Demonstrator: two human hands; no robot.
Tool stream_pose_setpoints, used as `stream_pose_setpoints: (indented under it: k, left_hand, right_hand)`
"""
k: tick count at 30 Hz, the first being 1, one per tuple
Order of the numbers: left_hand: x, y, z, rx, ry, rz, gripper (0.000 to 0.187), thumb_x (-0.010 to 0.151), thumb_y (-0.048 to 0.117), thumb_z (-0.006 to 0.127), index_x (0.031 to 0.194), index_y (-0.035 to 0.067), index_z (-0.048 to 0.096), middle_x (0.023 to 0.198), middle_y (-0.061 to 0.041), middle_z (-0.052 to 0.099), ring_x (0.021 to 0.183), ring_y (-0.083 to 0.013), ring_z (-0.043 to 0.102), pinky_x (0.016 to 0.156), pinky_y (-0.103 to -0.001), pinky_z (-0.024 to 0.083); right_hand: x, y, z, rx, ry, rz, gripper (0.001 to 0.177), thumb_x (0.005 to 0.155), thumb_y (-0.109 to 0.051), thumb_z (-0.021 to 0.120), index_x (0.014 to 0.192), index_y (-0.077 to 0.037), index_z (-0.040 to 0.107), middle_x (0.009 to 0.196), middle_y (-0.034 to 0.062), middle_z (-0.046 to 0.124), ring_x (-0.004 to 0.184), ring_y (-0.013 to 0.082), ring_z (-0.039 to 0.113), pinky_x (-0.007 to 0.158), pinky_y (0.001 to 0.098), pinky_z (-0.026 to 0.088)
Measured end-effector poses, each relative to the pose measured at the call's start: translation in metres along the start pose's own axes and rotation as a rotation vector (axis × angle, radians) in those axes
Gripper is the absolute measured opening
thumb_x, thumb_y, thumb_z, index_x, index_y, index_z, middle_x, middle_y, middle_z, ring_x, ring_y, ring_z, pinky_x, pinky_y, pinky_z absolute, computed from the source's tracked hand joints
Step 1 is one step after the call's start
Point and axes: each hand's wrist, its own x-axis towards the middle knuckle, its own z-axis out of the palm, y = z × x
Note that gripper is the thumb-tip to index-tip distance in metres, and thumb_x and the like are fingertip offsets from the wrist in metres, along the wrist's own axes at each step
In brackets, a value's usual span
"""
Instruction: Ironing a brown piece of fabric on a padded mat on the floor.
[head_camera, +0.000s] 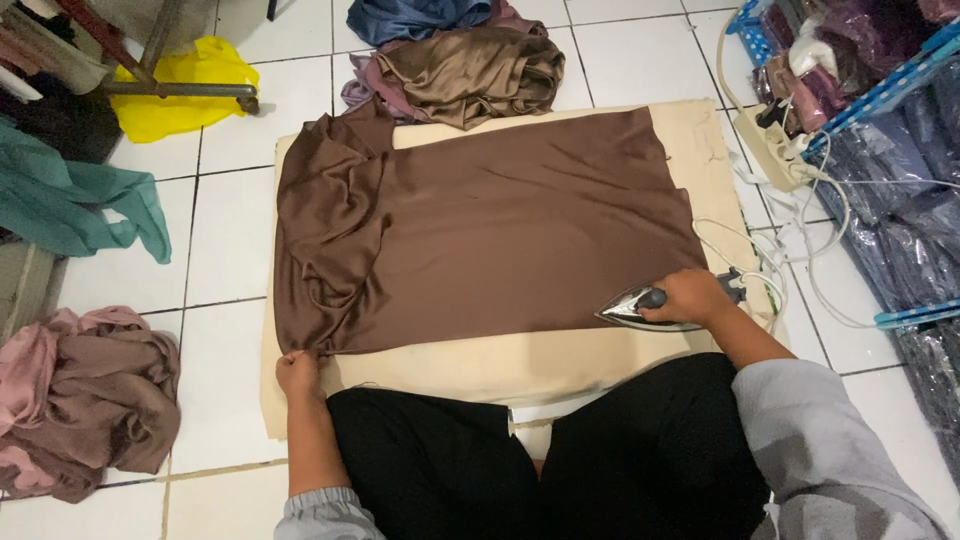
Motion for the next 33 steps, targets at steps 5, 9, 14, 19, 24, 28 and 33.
stream_pose_setpoints:
  k: [5,9,14,19,24,28,33]
  left_hand:
    - [0.000,0.001,-0.004,-0.203,0.046,-0.045,0.013,0.088,0.005,0.062,0.088,0.007,0.049,0.082,-0.013,0.049,0.069,-0.0236,0.050,0.057,-0.040,0.040]
    - [-0.016,0.013,-0.005,-0.290,0.092,-0.066,0.023,0.088,-0.001,0.059,0.087,0.012,0.039,0.079,-0.009,0.043,0.067,-0.0196,0.044,0.056,-0.037,0.034]
    - [-0.017,0.018,-0.011,-0.241,0.102,-0.048,0.019,0.093,-0.001,0.057,0.090,0.010,0.042,0.082,-0.010,0.048,0.065,-0.0189,0.047,0.057,-0.038,0.040]
    - [0.002,-0.001,-0.004,-0.289,0.081,-0.080,0.014,0.090,0.000,0.061,0.101,0.005,0.054,0.077,-0.008,0.050,0.058,-0.0201,0.045,0.055,-0.040,0.041]
    - [-0.003,0.007,-0.006,-0.299,0.039,-0.073,0.014,0.091,0.000,0.057,0.095,0.011,0.049,0.074,-0.004,0.046,0.053,-0.0125,0.044,0.050,-0.035,0.036]
    - [-0.020,0.026,-0.008,-0.295,0.061,-0.080,0.021,0.090,-0.003,0.053,0.088,0.015,0.042,0.072,-0.001,0.043,0.053,-0.0114,0.039,0.052,-0.032,0.034]
    - [-0.041,0.047,-0.008,-0.256,0.070,-0.112,0.023,0.088,-0.003,0.052,0.082,0.017,0.042,0.068,0.001,0.041,0.051,-0.0096,0.037,0.051,-0.031,0.033]
  right_hand:
    - [0.003,0.005,0.009,-0.016,0.060,-0.028,0.048,0.068,-0.074,0.073,0.074,-0.026,0.073,0.073,-0.0026,0.078,0.078,0.0181,0.077,0.077,0.0310,0.058]
    - [0.002,0.000,0.002,-0.068,0.047,-0.027,0.047,0.069,-0.072,0.073,0.078,-0.026,0.075,0.076,-0.0033,0.079,0.081,0.0179,0.077,0.078,0.0310,0.058]
    - [0.004,0.000,0.003,-0.057,0.052,-0.034,0.048,0.068,-0.073,0.073,0.077,-0.027,0.075,0.076,-0.0032,0.079,0.079,0.0181,0.077,0.077,0.0321,0.058]
    - [0.003,0.001,0.009,-0.112,0.079,-0.056,0.051,0.069,-0.077,0.070,0.078,-0.027,0.075,0.076,-0.0028,0.078,0.079,0.0173,0.077,0.077,0.0326,0.059]
    - [0.007,-0.001,0.010,-0.068,0.051,-0.050,0.053,0.069,-0.077,0.069,0.081,-0.025,0.076,0.075,-0.0018,0.078,0.079,0.0199,0.077,0.079,0.0362,0.059]
    - [0.007,-0.010,0.010,-0.094,0.094,-0.043,0.052,0.069,-0.078,0.070,0.071,-0.026,0.071,0.067,-0.0039,0.075,0.070,0.0154,0.075,0.071,0.0291,0.057]
    - [0.008,-0.028,0.008,-0.021,0.094,-0.071,0.054,0.069,-0.077,0.071,0.064,-0.024,0.066,0.061,-0.0027,0.072,0.063,0.0164,0.072,0.066,0.0318,0.056]
